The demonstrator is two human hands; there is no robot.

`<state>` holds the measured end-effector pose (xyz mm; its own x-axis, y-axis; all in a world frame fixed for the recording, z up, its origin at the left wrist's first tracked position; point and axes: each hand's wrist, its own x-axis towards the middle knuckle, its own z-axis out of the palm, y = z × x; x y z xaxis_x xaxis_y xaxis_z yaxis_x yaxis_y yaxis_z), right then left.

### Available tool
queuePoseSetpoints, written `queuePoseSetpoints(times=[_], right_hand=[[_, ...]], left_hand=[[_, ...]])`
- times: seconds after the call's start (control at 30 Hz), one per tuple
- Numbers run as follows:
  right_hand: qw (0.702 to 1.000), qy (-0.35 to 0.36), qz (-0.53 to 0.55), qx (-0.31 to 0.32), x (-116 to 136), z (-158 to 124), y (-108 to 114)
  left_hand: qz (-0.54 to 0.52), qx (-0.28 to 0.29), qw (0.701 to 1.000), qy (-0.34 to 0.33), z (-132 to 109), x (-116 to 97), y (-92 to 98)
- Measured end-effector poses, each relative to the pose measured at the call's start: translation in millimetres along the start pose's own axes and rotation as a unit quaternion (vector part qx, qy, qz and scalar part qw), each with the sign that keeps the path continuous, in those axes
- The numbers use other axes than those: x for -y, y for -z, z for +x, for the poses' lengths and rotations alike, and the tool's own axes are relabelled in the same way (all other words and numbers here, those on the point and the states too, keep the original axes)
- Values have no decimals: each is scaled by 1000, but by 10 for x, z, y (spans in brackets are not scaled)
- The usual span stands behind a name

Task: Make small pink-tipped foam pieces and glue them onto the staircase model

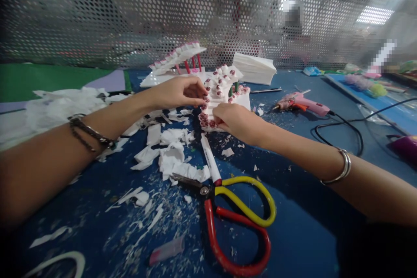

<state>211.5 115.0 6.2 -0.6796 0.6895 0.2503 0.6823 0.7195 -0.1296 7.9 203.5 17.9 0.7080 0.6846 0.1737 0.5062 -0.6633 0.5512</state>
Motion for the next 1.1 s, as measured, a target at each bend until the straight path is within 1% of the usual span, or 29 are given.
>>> queuePoseSetpoints(times=[0.2, 0.3, 0.4, 0.47, 0.6, 0.77, 0.83, 0.93, 1.0, 1.1], right_hand=[[999, 29, -17, -11, -66, -13, 110], [999, 27, -19, 5, -65, 7, 149], [999, 26, -14, 39, -40, 36, 131], [999, 26, -11, 46, -28, 50, 100], [999, 25, -9, 29, -27, 50, 32], [1000, -5, 22, 2, -36, 36, 1], [999, -9, 31, 14, -49, 38, 27], [999, 3, 32, 37, -82, 39, 82], [999, 8, 25, 38, -101, 35, 104], [999, -15, 19, 35, -103, 29, 92]], left_hand=[[-19, 27, 999, 6, -12, -27, 35], [-19, 28, 999, 9, -12, -57, 41], [-16, 21, 1000, 9, -10, -74, 36], [-17, 17, 1000, 8, -9, -72, 31], [-24, 20, 999, 7, -3, -43, 24], [-42, 28, 999, 15, -3, -31, 24], [-43, 34, 998, 26, -9, -46, 30], [-40, 35, 998, 30, -16, -68, 40], [-40, 40, 998, 25, -17, -71, 43], [-42, 47, 998, 19, -13, -63, 40]])
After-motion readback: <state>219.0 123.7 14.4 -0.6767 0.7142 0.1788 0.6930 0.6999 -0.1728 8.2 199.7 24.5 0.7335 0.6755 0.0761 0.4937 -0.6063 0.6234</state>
